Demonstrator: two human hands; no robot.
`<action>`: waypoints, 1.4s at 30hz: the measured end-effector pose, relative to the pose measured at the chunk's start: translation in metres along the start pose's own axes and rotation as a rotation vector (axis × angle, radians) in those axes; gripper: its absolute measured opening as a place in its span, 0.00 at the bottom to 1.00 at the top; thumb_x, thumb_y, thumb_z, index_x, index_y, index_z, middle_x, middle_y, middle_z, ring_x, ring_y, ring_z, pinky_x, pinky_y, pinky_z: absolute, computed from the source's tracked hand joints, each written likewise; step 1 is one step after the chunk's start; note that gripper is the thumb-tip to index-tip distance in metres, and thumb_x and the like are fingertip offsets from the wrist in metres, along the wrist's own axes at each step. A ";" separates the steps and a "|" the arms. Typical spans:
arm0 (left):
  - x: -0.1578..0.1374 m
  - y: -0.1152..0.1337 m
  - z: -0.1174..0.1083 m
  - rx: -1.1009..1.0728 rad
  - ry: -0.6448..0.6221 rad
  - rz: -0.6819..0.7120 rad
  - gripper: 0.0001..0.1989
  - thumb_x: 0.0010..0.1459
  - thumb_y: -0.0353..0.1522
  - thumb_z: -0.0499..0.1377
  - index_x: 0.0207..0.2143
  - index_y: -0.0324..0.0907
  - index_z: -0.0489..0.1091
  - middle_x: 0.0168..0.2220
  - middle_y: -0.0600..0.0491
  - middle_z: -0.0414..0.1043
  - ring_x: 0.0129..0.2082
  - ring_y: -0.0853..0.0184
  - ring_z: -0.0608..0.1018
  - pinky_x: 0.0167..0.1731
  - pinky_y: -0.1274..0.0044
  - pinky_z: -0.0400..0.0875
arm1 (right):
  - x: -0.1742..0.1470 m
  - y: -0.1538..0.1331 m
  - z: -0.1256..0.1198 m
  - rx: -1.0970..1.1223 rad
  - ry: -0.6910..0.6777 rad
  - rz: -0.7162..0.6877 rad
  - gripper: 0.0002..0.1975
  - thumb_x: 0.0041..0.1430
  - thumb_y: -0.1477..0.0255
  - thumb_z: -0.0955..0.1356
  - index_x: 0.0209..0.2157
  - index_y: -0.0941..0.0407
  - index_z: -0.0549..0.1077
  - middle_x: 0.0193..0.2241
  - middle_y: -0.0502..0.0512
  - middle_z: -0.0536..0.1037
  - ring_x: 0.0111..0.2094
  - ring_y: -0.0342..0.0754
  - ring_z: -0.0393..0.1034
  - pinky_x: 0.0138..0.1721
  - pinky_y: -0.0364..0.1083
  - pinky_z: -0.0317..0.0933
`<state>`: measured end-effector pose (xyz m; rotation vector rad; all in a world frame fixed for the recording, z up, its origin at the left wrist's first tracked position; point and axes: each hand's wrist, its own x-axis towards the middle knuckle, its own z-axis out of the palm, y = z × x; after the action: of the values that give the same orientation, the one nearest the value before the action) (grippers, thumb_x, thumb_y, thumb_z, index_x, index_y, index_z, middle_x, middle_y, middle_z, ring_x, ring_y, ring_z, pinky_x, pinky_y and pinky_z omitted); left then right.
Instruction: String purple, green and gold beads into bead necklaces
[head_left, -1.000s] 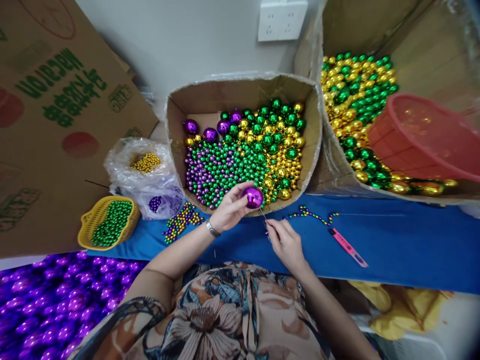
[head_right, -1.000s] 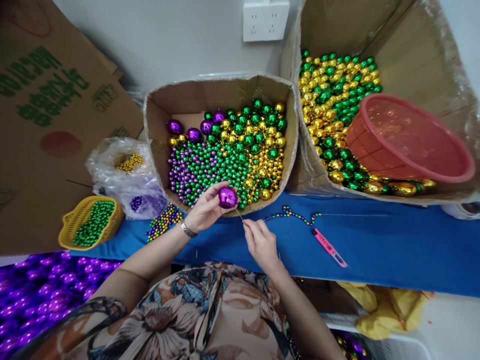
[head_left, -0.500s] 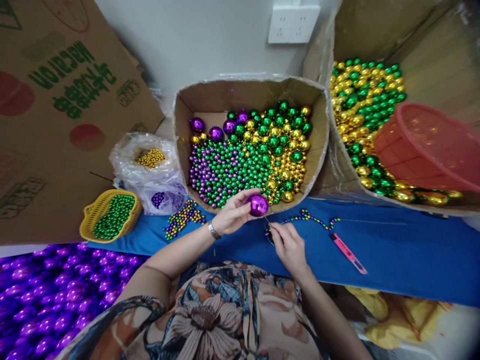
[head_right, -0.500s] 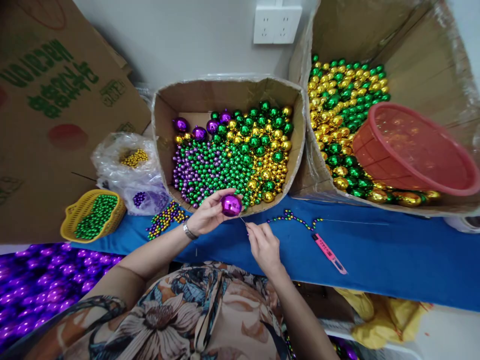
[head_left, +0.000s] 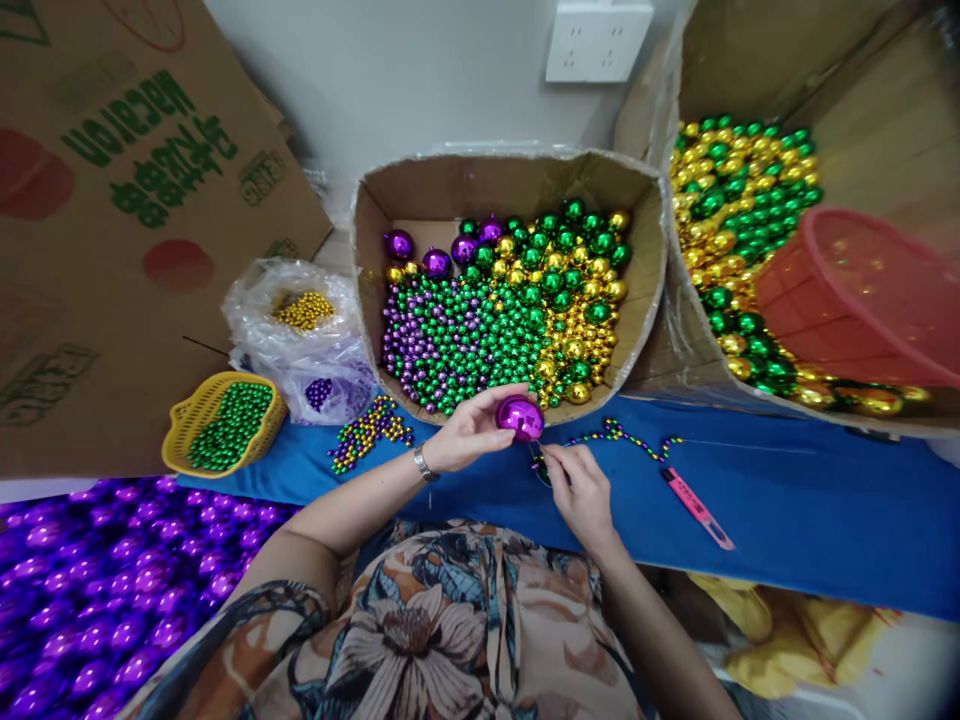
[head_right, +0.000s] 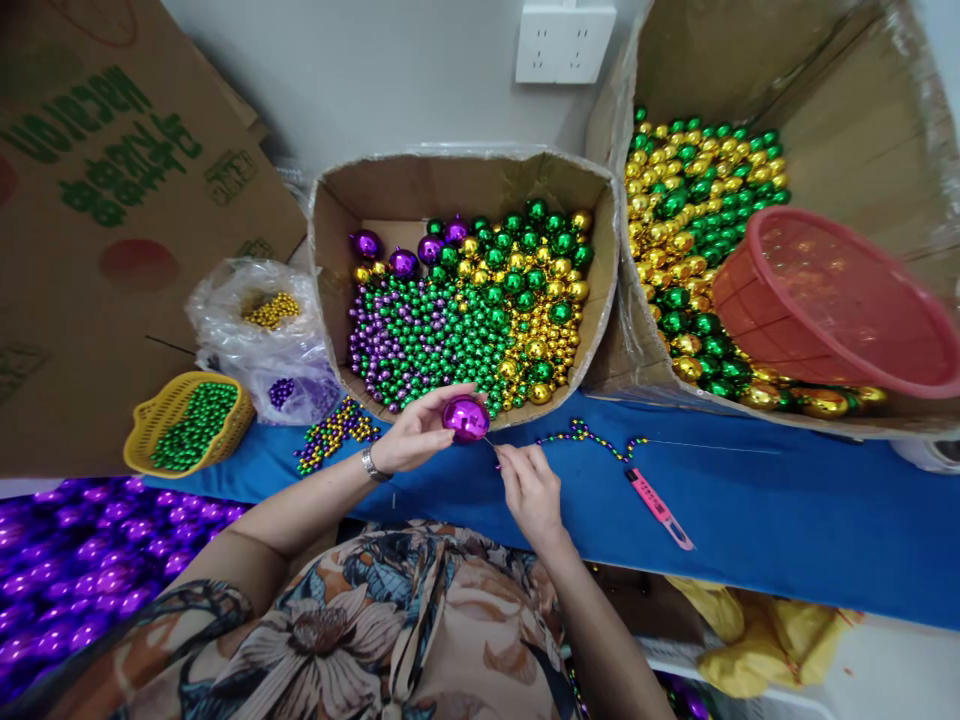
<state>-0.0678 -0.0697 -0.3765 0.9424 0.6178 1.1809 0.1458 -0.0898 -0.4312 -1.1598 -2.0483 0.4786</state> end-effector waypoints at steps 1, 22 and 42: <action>0.000 -0.001 0.001 0.027 0.003 0.012 0.30 0.51 0.32 0.68 0.57 0.48 0.67 0.57 0.45 0.69 0.53 0.61 0.73 0.54 0.70 0.67 | 0.000 0.001 0.000 -0.006 0.000 0.000 0.10 0.66 0.72 0.63 0.44 0.54 0.75 0.33 0.54 0.74 0.34 0.44 0.72 0.37 0.43 0.67; -0.006 -0.008 -0.006 0.054 -0.056 -0.102 0.31 0.52 0.33 0.68 0.59 0.49 0.65 0.56 0.44 0.69 0.52 0.58 0.74 0.51 0.67 0.69 | 0.004 -0.015 -0.007 0.126 -0.089 0.037 0.09 0.67 0.72 0.62 0.43 0.54 0.74 0.32 0.53 0.74 0.33 0.43 0.70 0.37 0.42 0.66; 0.072 0.002 -0.055 0.966 0.328 0.099 0.09 0.59 0.32 0.59 0.41 0.39 0.74 0.36 0.49 0.76 0.35 0.65 0.75 0.36 0.74 0.69 | -0.006 -0.002 -0.009 0.003 0.008 0.008 0.08 0.65 0.74 0.64 0.43 0.55 0.73 0.32 0.52 0.74 0.33 0.42 0.72 0.38 0.42 0.66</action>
<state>-0.0933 0.0145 -0.3970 1.6015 1.4915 1.1225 0.1533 -0.0963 -0.4269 -1.1663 -2.0359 0.4803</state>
